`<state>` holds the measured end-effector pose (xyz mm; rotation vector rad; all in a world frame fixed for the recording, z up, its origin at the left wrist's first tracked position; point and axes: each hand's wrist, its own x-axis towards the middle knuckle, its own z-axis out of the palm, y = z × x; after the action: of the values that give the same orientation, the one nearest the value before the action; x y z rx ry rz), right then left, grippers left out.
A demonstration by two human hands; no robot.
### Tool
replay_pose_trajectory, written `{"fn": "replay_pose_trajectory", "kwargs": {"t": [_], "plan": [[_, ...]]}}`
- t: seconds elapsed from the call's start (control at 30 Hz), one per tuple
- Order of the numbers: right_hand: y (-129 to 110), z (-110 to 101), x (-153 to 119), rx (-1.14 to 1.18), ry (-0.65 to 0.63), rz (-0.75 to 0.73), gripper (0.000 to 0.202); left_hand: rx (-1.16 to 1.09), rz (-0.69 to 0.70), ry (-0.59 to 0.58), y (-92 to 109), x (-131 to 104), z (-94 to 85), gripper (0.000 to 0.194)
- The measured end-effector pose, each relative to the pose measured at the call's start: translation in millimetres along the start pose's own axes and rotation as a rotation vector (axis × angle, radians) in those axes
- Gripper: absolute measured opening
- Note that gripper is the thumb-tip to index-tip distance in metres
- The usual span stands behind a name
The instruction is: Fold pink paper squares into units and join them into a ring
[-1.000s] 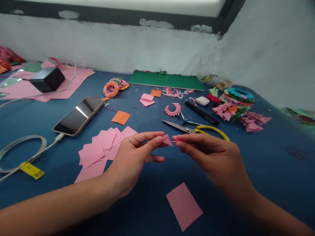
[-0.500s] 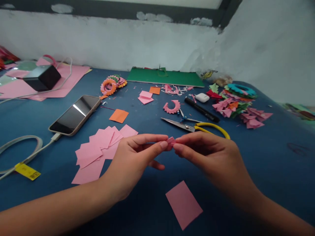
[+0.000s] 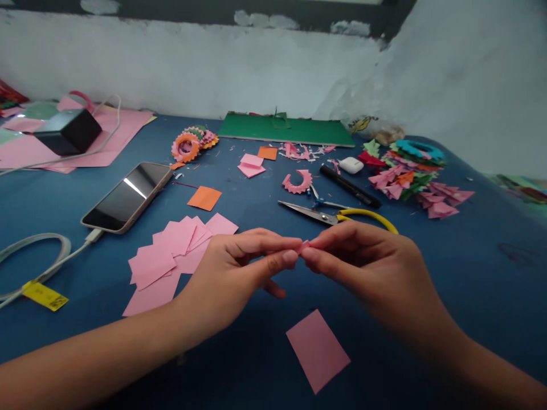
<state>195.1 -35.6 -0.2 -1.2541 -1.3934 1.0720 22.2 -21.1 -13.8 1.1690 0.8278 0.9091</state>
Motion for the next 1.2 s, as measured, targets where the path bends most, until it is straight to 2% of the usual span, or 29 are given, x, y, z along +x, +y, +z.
{"fn": "replay_pose_trajectory", "kwargs": {"t": [0.13,0.47,0.67,0.77,0.87,0.97,1.03,1.1,1.2], "plan": [[-0.4,0.4,2.5,0.029,-0.027,-0.006,0.015,0.016,0.009,0.009,1.1,1.2,-1.4,0.011],[1.2,-2.8,0.3,0.209,-0.118,0.129,0.023,0.107,0.034,-0.01,3.8,2.2,-3.6,0.013],[-0.7,-2.6,-0.4,0.097,-0.105,0.057,0.027,0.133,0.092,0.024,6.3,-1.3,-2.3,0.011],[-1.7,-2.5,-2.3,-0.079,-0.063,-0.063,0.021,0.253,0.225,0.034,7.2,-3.8,-4.0,0.013],[-2.9,-4.9,-4.5,-0.327,-0.05,-0.431,0.017,0.451,0.446,-0.014,10.1,-6.1,-8.2,0.019],[-4.4,-10.0,-8.3,-0.499,-0.116,-0.79,0.033,0.57,0.568,-0.067,15.7,-8.0,-12.2,0.023],[-4.5,-13.4,-12.9,-0.556,-0.144,-0.868,0.043,0.578,0.572,-0.08,19.9,-9.3,-13.2,0.024],[-3.3,-16.1,-18.7,-0.583,-0.141,-0.874,0.047,0.547,0.555,-0.109,23.6,-10.7,-12.6,0.025],[-0.6,-18.9,-26.8,-0.617,-0.135,-0.847,0.038,0.456,0.497,-0.151,27.1,-12.7,-9.6,0.027]]}}
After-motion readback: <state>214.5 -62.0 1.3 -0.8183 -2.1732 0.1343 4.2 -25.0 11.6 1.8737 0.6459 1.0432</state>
